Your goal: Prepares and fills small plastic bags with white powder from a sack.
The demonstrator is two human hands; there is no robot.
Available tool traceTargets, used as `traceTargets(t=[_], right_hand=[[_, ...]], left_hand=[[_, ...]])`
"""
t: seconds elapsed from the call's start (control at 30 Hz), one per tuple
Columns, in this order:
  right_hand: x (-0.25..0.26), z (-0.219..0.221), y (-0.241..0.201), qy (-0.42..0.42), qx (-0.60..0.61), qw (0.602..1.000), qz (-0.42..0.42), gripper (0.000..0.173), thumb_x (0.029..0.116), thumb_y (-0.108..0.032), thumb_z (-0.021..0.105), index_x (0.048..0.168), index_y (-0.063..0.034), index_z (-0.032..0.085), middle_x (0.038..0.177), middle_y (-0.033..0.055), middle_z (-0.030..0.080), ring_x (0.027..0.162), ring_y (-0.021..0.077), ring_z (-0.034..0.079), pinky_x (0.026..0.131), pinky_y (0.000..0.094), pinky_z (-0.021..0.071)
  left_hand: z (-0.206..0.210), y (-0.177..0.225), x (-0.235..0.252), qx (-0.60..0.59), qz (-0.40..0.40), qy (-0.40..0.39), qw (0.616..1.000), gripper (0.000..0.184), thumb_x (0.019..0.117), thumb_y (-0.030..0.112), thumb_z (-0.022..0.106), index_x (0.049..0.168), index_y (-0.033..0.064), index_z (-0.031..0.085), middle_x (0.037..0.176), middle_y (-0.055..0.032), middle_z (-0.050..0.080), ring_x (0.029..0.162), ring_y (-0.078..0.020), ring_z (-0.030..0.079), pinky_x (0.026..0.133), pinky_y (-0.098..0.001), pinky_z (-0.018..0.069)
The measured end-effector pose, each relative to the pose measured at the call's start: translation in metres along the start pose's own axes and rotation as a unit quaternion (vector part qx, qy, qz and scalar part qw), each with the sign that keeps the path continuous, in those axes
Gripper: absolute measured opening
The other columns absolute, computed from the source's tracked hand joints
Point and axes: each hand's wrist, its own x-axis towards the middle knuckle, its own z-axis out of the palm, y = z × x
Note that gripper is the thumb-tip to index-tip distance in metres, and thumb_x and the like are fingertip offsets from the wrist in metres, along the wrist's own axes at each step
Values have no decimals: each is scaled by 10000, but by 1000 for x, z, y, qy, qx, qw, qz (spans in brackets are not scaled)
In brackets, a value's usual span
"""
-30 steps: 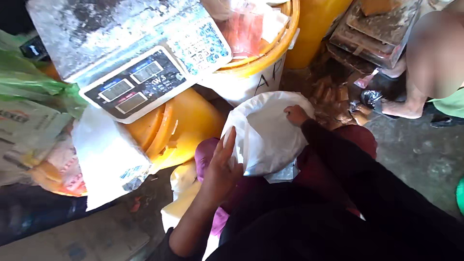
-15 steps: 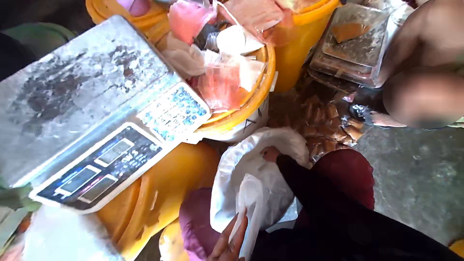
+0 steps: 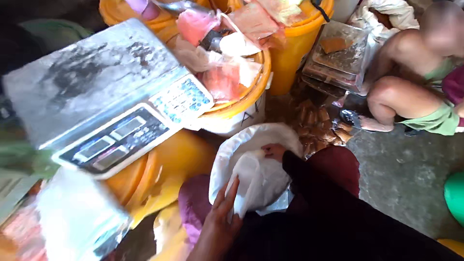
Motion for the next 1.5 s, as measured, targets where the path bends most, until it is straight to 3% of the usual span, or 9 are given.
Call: traceTargets(t=[0.43, 0.6, 0.83, 0.9, 1.03, 1.1, 1.2, 1.33, 1.5], right_hand=[[-129, -49, -32, 61, 92, 987, -114, 320, 1032, 39, 453, 1345, 48, 517, 1164, 151, 625, 937, 206, 680, 843, 346, 594], [-187, -51, -70, 42, 31, 984, -172, 310, 1052, 0, 390, 1316, -6, 552, 1110, 91, 652, 884, 170, 682, 813, 336, 590], [-230, 4, -113, 54, -111, 977, -173, 241, 1023, -28, 540, 1244, 11, 630, 1153, 129, 662, 923, 203, 692, 806, 372, 603], [-228, 31, -116, 57, -248, 943, -216, 229, 1008, -52, 601, 1219, 20, 653, 1190, 169, 658, 989, 240, 685, 856, 420, 593], [-240, 83, -126, 54, -554, 758, -341, 223, 983, -117, 620, 1157, -63, 748, 1148, 189, 685, 1086, 337, 652, 937, 524, 525], [-258, 98, -134, 47, -609, 699, -371, 218, 971, -100, 607, 1117, -112, 769, 1086, 180, 647, 1001, 322, 650, 848, 482, 548], [-282, 90, -153, 77, -609, 661, -432, 235, 951, -55, 606, 1087, -121, 786, 1062, 184, 666, 975, 325, 661, 814, 487, 556], [-274, 41, -175, 183, -556, 710, -392, 213, 981, -110, 606, 1120, -127, 766, 1141, 178, 675, 1083, 334, 644, 906, 535, 516], [-121, -8, -108, 161, -513, 822, -190, 291, 983, -37, 578, 1246, -35, 702, 1268, 292, 637, 1226, 474, 584, 1014, 671, 448]], left_hand=[[-9, -7, 11, -79, -158, -17, 984, 961, 766, -113, 688, 1613, 161, 326, 1648, -186, 292, 1422, -291, 453, 1098, -457, 461], [5, 1, 30, -77, -182, -50, 979, 1016, 778, -118, 705, 1637, 184, 255, 1686, -175, 197, 1467, -349, 383, 1105, -544, 431], [23, 14, 49, -57, -180, -39, 981, 1021, 780, -105, 731, 1638, 159, 244, 1676, -192, 209, 1442, -382, 406, 1065, -558, 465], [25, 19, 50, -58, -179, -33, 982, 1026, 776, -107, 726, 1638, 168, 242, 1672, -199, 209, 1416, -385, 433, 1026, -555, 489], [23, 22, 49, -71, -188, -14, 979, 1031, 767, -132, 697, 1635, 208, 255, 1673, -175, 214, 1265, -357, 555, 884, -518, 551], [22, 16, 45, -73, -183, 2, 980, 1028, 757, -138, 686, 1632, 201, 265, 1663, -183, 223, 1155, -335, 599, 802, -488, 563], [21, 5, 37, -89, -200, 2, 976, 1039, 767, -127, 690, 1641, 214, 241, 1670, -195, 198, 1240, -347, 565, 873, -504, 553], [23, -3, 15, -83, -195, -4, 977, 996, 775, -102, 683, 1634, 184, 267, 1661, -209, 234, 1384, -321, 479, 1031, -467, 497], [28, -15, -11, -96, -86, 17, 991, 917, 740, -79, 682, 1585, 31, 344, 1599, -310, 306, 1407, -297, 471, 1078, -368, 472]])
